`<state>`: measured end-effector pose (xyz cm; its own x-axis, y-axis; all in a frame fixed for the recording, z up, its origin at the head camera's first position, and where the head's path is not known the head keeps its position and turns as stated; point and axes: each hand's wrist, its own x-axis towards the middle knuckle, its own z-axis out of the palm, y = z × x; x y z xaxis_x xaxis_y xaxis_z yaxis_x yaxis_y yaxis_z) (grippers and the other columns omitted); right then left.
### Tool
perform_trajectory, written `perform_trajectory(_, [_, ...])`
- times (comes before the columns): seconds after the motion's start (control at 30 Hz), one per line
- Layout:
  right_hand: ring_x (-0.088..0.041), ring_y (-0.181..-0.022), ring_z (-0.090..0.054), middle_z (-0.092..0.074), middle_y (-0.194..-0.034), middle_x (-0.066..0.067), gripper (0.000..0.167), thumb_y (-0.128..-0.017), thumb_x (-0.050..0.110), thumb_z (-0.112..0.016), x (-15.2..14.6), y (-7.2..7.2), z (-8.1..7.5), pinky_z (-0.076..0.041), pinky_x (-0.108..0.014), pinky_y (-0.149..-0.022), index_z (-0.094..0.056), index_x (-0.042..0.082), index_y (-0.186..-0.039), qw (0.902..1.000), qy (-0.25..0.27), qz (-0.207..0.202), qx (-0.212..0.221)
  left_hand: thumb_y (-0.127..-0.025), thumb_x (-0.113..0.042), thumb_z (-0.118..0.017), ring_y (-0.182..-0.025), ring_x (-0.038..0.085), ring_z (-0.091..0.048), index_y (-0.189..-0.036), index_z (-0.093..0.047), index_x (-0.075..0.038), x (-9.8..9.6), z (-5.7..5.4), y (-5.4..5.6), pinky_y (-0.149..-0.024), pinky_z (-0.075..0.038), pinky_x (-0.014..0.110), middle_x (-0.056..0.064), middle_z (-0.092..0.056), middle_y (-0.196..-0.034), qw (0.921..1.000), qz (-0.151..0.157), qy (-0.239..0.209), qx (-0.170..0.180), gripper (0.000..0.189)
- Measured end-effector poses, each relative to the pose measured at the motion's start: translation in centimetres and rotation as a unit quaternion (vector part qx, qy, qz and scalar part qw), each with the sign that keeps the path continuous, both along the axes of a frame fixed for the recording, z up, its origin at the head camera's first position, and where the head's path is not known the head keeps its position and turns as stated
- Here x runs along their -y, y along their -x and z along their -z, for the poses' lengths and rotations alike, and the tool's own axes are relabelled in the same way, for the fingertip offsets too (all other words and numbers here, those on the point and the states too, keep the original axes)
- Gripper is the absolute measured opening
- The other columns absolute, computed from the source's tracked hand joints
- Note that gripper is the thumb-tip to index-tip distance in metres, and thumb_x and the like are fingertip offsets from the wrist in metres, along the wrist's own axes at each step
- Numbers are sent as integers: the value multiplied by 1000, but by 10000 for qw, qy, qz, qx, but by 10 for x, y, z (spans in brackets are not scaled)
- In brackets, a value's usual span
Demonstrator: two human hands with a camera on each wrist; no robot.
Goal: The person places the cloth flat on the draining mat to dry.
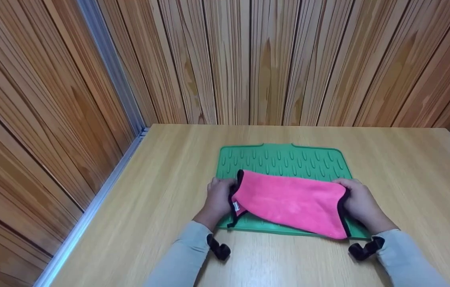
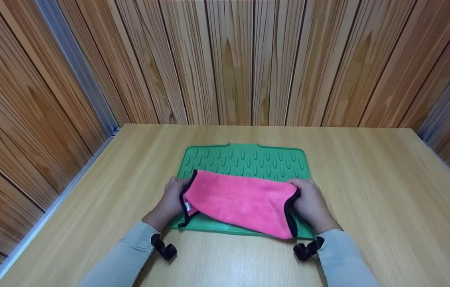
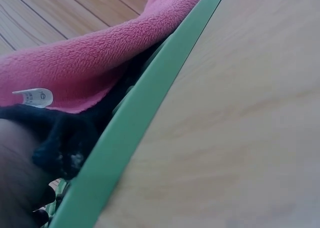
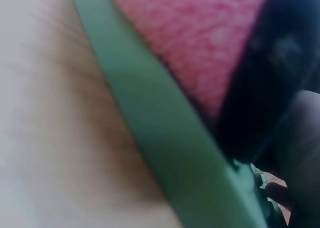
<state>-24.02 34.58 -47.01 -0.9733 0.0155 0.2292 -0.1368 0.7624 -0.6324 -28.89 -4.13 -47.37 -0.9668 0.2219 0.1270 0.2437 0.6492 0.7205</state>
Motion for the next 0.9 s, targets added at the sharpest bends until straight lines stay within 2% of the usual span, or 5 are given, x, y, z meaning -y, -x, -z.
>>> perform_trajectory(0.3, [-38,-126,-63,-76,-133,-24,28,-107,0,-62,-10,8,-19,-44,-11,-90,-76,1,-131,9950,636,154,758,-104,-10,-79,-112,27,-50,-108,-83,-10,4,-13,6,-90,-43,37,12,-73,-113,9998,-139,-161,1,6])
perform_trajectory(0.5, [-32,-126,-54,-68,-138,-16,29,-115,19,-63,-15,19,-37,-47,-19,-89,-71,8,-141,9829,1142,259,1419,-106,-10,-77,-116,29,-54,-104,-83,-14,8,-17,21,-95,-48,40,9,-74,-115,9991,-285,-286,-116,7])
perform_trajectory(0.7, [-28,-117,-54,-68,-135,-17,30,-114,18,-64,-13,32,-52,-47,-24,-88,-70,6,-141,9903,803,230,1106,-110,-9,-72,-128,30,-53,-111,-85,-19,13,-31,35,-107,-53,46,8,-69,-125,9979,-413,-494,37,16])
perform_trajectory(0.87, [-26,-111,-58,-74,-130,-20,26,-112,12,-65,-9,41,-61,-46,-26,-88,-74,2,-133,9978,461,151,452,-109,-11,-74,-126,30,-54,-113,-86,-18,14,-41,44,-106,-53,46,10,-68,-126,9966,-577,-547,-202,14])
perform_trajectory(0.9, [-26,-110,-58,-75,-129,-21,24,-111,12,-65,-8,42,-63,-46,-27,-89,-75,2,-131,9985,410,138,323,-108,-8,-74,-126,32,-54,-114,-86,-17,11,-53,39,-107,-53,49,12,-68,-127,9964,-685,-488,-143,16])
